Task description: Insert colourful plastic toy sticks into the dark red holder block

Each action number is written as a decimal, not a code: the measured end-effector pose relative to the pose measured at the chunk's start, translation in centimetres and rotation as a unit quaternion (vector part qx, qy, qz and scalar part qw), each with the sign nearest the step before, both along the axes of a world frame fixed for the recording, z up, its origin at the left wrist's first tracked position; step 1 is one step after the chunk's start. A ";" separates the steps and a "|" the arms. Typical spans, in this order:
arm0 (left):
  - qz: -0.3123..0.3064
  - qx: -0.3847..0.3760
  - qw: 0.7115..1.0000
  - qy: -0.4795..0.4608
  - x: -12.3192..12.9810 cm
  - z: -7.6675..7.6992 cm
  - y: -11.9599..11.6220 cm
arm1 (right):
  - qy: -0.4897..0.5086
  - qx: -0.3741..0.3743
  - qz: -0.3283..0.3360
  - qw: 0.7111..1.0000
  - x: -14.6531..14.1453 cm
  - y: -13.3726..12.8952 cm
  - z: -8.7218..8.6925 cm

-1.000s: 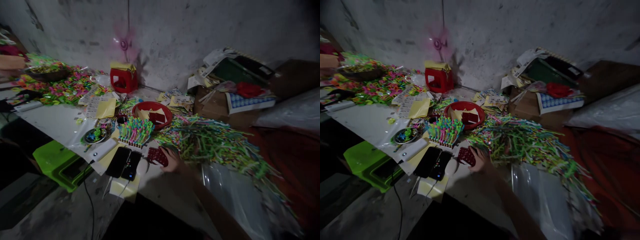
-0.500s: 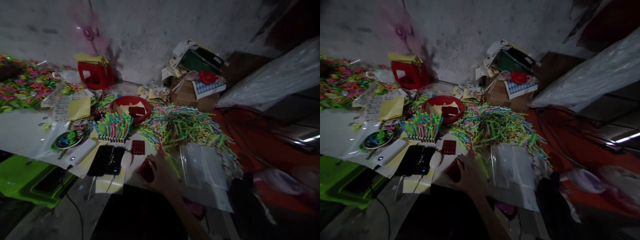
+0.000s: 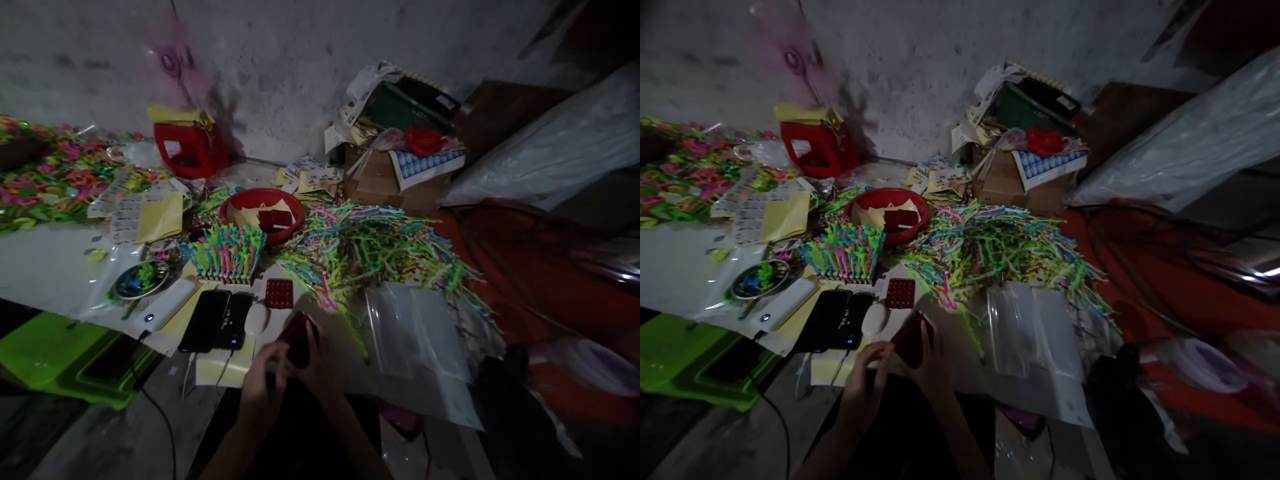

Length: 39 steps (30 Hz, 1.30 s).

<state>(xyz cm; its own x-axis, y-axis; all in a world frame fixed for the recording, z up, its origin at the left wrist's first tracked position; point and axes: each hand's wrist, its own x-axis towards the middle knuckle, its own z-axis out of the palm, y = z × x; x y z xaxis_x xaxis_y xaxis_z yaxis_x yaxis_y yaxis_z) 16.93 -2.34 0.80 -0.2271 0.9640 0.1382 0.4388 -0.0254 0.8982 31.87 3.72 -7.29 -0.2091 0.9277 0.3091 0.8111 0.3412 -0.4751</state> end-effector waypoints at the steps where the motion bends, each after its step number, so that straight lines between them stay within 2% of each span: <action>1: -0.012 0.009 1.000 0.010 -0.2 -1.0 0.5 | 0.019 -0.002 -0.003 1.000 -0.1 -0.1 -0.2; 4: -0.040 -0.015 0.999 -0.019 -0.6 -4.6 1.6 | 0.071 -0.011 -0.023 0.997 -0.3 -0.5 -0.7; 6: -0.043 -0.083 0.990 -0.107 -0.5 -6.4 1.8 | 0.098 -0.012 -0.032 0.995 -0.4 -0.8 -0.9; 9: -0.041 -0.147 0.973 -0.174 -0.2 -7.5 1.8 | 0.123 -0.012 -0.029 0.992 -0.6 -1.0 -0.8; 16: -0.043 -0.132 0.975 -0.175 0.4 -6.9 2.3 | 0.128 -0.016 -0.011 0.992 -0.3 -1.0 0.0; 26: -0.026 -0.144 0.974 -0.175 1.1 -7.0 1.7 | 0.131 -0.013 -0.030 0.991 -0.8 -1.3 -0.5; 31: -0.009 -0.143 0.973 -0.184 1.4 -6.8 1.4 | 0.104 0.012 -0.056 0.993 -1.3 -1.8 -0.9; 39: 0.006 -0.135 0.966 -0.222 2.0 -6.1 1.7 | 0.047 0.046 -0.149 0.987 -1.3 -2.6 -1.4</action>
